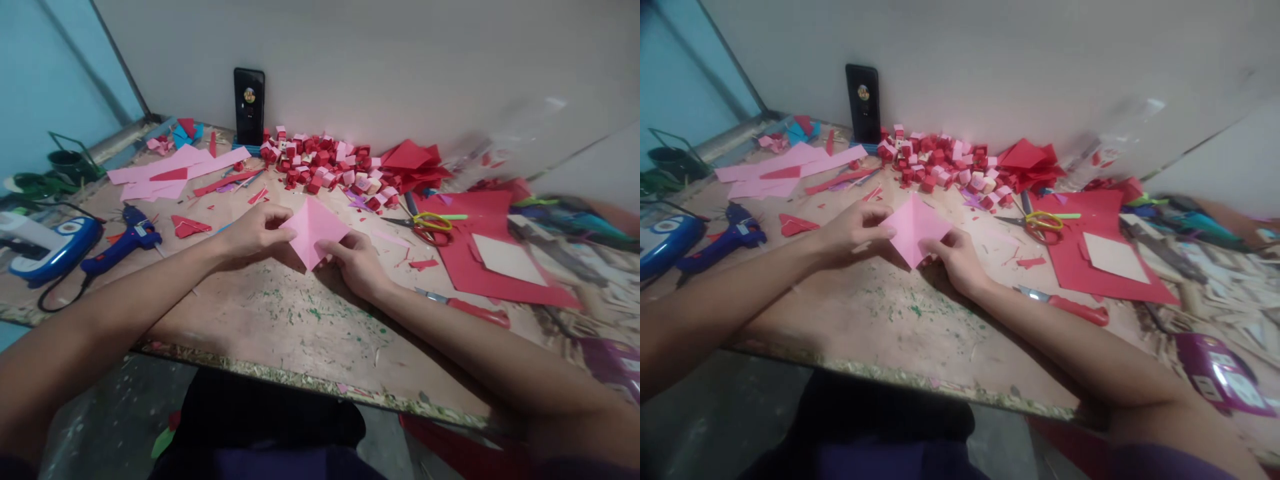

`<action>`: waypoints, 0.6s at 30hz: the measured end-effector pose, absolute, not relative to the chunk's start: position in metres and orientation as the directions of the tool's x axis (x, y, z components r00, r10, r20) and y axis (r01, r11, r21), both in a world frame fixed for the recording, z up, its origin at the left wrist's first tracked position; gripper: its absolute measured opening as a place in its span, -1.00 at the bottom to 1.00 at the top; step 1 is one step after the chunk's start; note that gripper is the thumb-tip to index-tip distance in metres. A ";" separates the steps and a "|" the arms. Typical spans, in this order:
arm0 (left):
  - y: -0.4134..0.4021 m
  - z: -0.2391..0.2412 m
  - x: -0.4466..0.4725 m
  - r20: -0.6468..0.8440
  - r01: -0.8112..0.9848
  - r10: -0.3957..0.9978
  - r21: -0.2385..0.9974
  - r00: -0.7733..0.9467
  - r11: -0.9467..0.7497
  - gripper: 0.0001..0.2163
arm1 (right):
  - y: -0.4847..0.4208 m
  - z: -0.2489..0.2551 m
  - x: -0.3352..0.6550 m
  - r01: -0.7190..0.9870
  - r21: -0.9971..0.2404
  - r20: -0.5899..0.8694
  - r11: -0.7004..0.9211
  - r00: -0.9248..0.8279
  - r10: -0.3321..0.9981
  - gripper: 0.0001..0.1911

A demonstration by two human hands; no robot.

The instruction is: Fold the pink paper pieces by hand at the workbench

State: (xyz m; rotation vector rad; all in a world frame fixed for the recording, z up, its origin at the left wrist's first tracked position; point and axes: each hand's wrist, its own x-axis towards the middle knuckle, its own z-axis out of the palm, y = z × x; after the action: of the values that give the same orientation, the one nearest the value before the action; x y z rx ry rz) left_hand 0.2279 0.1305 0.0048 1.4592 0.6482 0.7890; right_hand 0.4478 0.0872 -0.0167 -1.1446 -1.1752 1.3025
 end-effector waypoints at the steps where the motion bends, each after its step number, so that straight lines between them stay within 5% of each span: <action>1: 0.132 0.003 0.230 0.038 -0.087 0.794 0.996 0.607 0.018 -0.86 | 0.087 -0.015 0.447 -0.069 -0.997 -0.032 -0.036 -0.049 0.998 -0.88; 4: 0.140 0.000 0.240 -0.036 -0.057 0.863 0.996 0.505 0.075 -0.83 | 0.085 -0.012 0.447 -0.039 -0.998 -0.046 -0.046 0.005 0.999 -0.86; 9: 0.152 -0.001 0.262 0.086 -0.033 0.912 0.996 0.400 -0.080 -0.74 | 0.087 -0.014 0.451 0.068 -0.997 0.044 0.034 0.156 0.987 -0.82; 18: 0.148 -0.019 0.261 0.098 0.010 0.924 0.994 0.369 -0.109 -0.75 | 0.094 -0.018 0.456 -0.091 -0.994 0.045 0.055 0.106 0.993 -0.83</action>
State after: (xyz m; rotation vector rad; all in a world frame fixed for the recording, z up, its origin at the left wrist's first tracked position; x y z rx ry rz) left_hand 0.2607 0.1479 -0.0194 1.4628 0.8943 0.9839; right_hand 0.4558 0.0941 -0.0181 -1.1510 -1.0879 1.1395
